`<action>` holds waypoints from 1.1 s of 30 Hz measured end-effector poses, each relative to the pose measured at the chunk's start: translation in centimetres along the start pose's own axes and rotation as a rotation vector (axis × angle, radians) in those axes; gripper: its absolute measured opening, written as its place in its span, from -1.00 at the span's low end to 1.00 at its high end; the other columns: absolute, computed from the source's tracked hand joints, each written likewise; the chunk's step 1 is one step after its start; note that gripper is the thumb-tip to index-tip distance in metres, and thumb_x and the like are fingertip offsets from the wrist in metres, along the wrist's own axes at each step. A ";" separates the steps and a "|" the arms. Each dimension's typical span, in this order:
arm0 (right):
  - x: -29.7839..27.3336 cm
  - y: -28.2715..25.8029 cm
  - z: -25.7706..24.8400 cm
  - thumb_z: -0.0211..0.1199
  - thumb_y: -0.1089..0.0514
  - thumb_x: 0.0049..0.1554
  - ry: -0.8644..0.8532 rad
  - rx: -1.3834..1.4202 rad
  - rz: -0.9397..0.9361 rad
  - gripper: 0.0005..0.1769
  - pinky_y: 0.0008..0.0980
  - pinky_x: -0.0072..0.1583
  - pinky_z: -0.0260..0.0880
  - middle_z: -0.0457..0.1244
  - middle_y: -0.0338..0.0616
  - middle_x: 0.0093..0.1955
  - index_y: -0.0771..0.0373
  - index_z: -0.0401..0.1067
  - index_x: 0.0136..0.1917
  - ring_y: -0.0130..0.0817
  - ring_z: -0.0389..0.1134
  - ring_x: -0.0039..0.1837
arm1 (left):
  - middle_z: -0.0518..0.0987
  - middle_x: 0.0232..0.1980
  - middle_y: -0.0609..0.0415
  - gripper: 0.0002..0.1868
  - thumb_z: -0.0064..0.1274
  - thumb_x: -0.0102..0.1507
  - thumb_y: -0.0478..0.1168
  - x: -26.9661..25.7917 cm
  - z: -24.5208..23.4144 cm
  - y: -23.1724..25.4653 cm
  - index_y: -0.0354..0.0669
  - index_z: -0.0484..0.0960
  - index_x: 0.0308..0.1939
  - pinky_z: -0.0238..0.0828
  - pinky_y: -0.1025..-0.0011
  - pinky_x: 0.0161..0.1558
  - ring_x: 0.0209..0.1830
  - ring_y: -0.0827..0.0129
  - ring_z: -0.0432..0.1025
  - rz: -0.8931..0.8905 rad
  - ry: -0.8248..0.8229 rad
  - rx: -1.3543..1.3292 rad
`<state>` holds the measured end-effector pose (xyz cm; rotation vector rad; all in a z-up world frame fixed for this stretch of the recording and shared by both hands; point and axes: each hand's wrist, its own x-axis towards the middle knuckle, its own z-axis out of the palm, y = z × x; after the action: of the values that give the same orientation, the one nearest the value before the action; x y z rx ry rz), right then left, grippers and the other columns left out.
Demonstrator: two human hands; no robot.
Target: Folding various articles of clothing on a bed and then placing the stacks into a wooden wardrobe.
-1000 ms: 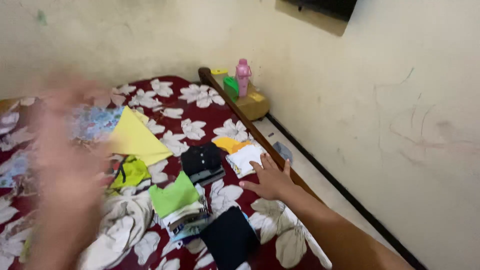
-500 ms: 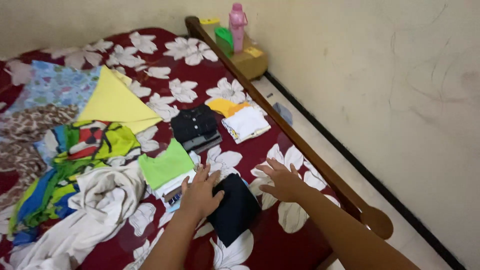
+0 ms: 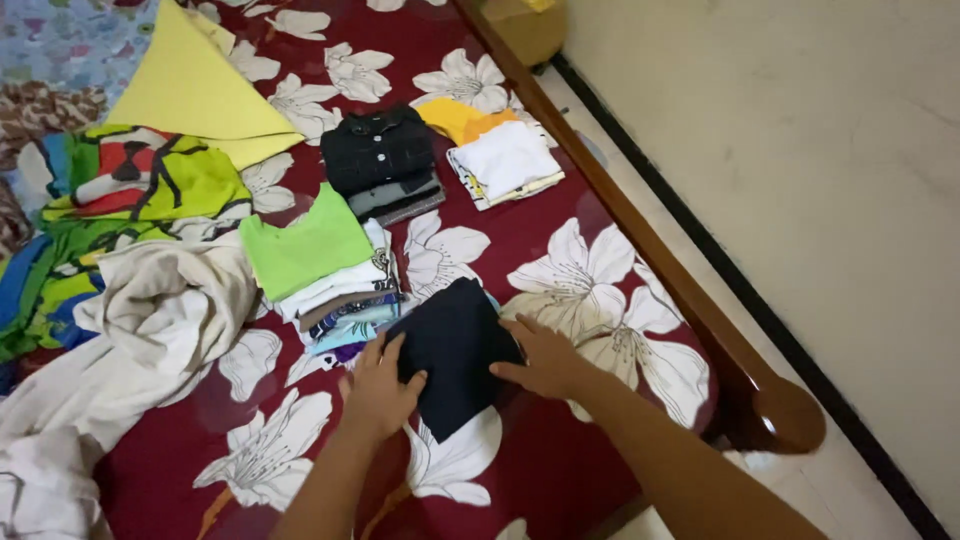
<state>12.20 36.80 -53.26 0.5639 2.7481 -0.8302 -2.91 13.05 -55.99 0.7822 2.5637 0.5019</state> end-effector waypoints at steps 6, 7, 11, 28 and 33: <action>2.6 3.2 5.0 0.35 -0.49 -0.03 0.059 0.376 0.229 0.29 -0.21 0.42 0.23 0.13 0.36 0.45 0.52 -0.01 0.53 0.00 0.21 0.48 | 0.56 0.29 -0.39 0.07 0.29 0.05 0.22 1.9 8.6 -2.8 -0.53 0.26 0.37 0.49 0.24 0.24 0.25 0.00 0.55 -0.351 -0.028 -0.793; 2.7 2.6 5.0 0.35 -0.49 -0.03 0.056 0.375 0.224 0.29 -0.21 0.42 0.23 0.13 0.36 0.45 0.52 -0.01 0.53 0.00 0.21 0.48 | 0.56 0.29 -0.39 0.07 0.29 0.05 0.22 1.6 8.5 -2.2 -0.53 0.26 0.37 0.49 0.24 0.24 0.25 0.00 0.55 -0.354 -0.023 -0.794; 3.4 0.9 5.8 0.32 -0.53 -0.11 0.011 0.559 0.451 0.24 -0.16 0.39 0.31 0.24 0.29 0.40 0.44 0.15 0.49 -0.02 0.32 0.40 | 0.47 0.29 -0.38 0.20 0.38 0.02 0.17 1.5 8.4 -0.6 -0.56 0.08 0.42 0.49 0.24 0.22 0.24 -0.01 0.50 -0.526 -0.117 -1.009; -1.6 -3.9 -2.3 0.43 0.00 -0.06 0.019 1.363 0.453 -0.38 -0.11 0.19 0.41 0.42 -0.08 0.20 0.25 0.50 0.25 -0.20 0.44 0.19 | 0.68 0.02 -0.19 -0.25 0.26 0.06 0.07 1.0 -0.3 4.8 -0.31 0.56 0.23 0.61 0.23 -0.10 -0.14 0.09 0.60 -0.466 -0.417 -1.395; -6.5 -2.2 -8.9 0.31 0.07 0.08 0.117 1.519 0.339 -0.61 -0.19 0.16 0.46 0.45 -0.21 0.05 0.26 0.54 0.15 -0.35 0.47 0.07 | 0.73 -0.01 -0.06 -0.29 0.16 0.09 0.23 0.2 -7.1 12.9 -0.19 0.67 0.14 0.59 0.22 -0.04 -0.11 0.18 0.62 -0.388 -0.560 -1.381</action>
<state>16.32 38.28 -42.89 1.2014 1.4615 -2.6586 -0.75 21.69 -44.23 -0.0997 1.2702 1.3902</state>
